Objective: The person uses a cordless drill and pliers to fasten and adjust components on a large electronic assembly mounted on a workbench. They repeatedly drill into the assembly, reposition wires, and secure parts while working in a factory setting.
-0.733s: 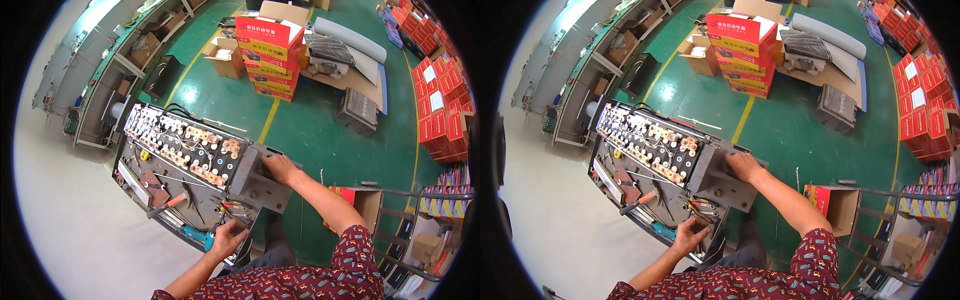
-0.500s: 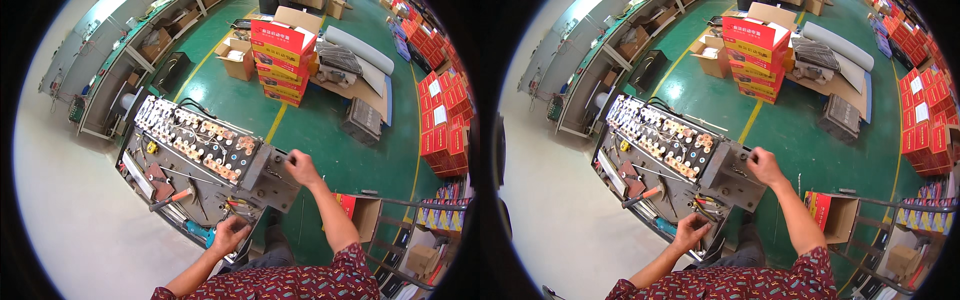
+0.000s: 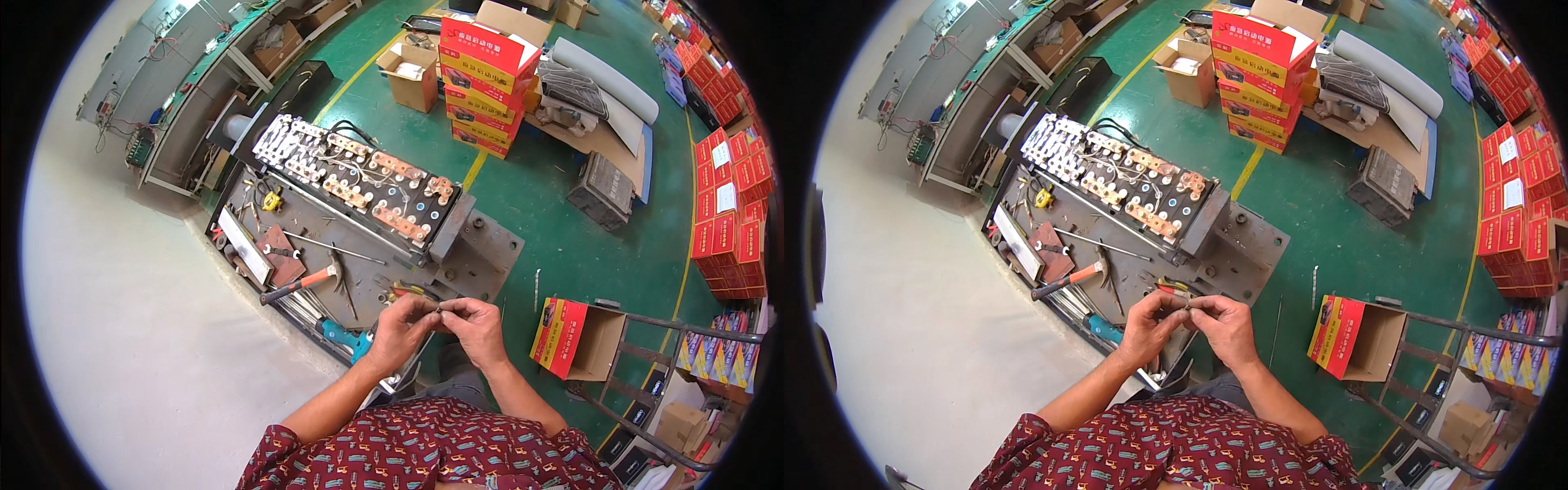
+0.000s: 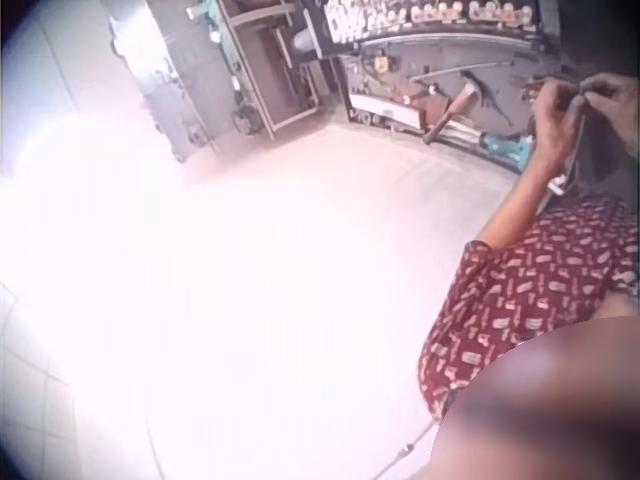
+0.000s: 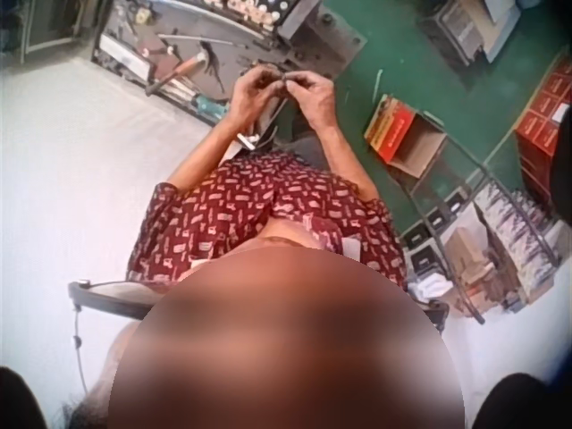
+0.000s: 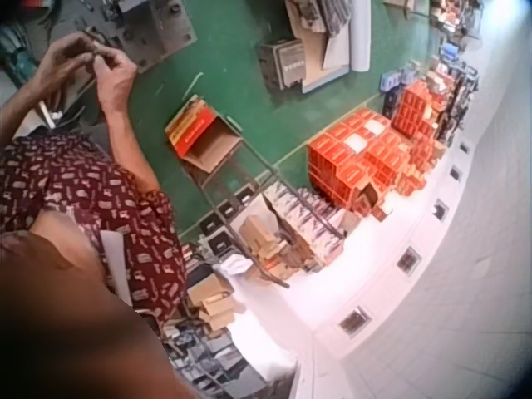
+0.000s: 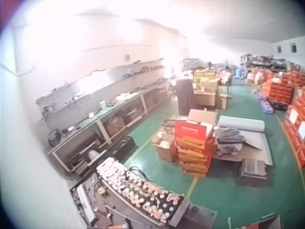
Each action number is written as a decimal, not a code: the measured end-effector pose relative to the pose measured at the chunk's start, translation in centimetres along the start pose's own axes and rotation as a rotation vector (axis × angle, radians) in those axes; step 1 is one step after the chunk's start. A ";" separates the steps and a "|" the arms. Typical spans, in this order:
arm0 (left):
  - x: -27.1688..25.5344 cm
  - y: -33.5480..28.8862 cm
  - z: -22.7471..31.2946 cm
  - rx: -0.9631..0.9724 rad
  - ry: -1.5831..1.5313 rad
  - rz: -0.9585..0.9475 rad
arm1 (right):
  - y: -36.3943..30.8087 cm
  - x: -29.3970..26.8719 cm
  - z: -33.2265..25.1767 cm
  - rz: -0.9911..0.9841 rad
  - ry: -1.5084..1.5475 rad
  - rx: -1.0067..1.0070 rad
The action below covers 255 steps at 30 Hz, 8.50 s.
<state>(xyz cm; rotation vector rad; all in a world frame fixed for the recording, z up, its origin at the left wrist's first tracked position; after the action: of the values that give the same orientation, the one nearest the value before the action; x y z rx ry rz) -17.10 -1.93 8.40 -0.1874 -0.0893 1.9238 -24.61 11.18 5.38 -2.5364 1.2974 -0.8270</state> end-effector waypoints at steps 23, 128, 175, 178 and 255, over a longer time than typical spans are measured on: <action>-1.6 -1.4 1.5 0.038 0.270 -0.081 | -2.8 2.4 0.7 -0.096 -0.198 -0.055; -20.6 -0.2 -24.1 -0.037 0.582 -0.729 | -4.2 20.3 36.1 0.536 0.554 0.592; -16.7 2.5 -2.9 -0.412 -0.342 -0.834 | -10.8 24.1 13.6 0.352 0.370 -0.124; -16.9 2.7 -2.9 -0.397 -0.311 -0.849 | -10.8 24.4 13.4 0.340 0.407 -0.128; -15.1 12.2 22.1 0.233 0.981 -0.815 | 7.0 22.3 10.3 0.267 1.108 -0.474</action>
<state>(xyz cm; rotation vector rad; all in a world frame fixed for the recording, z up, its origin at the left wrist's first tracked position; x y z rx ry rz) -27.02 -19.72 29.64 -0.7789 0.6187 0.8721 -13.39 -11.70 2.92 -2.0445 2.2567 -2.2250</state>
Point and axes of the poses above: each hand's wrist, its own y-axis towards the middle knuckle, its own x-axis out of the palm, z = x × y, the point moved 8 cm from there along y, towards the middle knuckle, and after that the axes turned 1 degree about x, right-handed, at the moved point
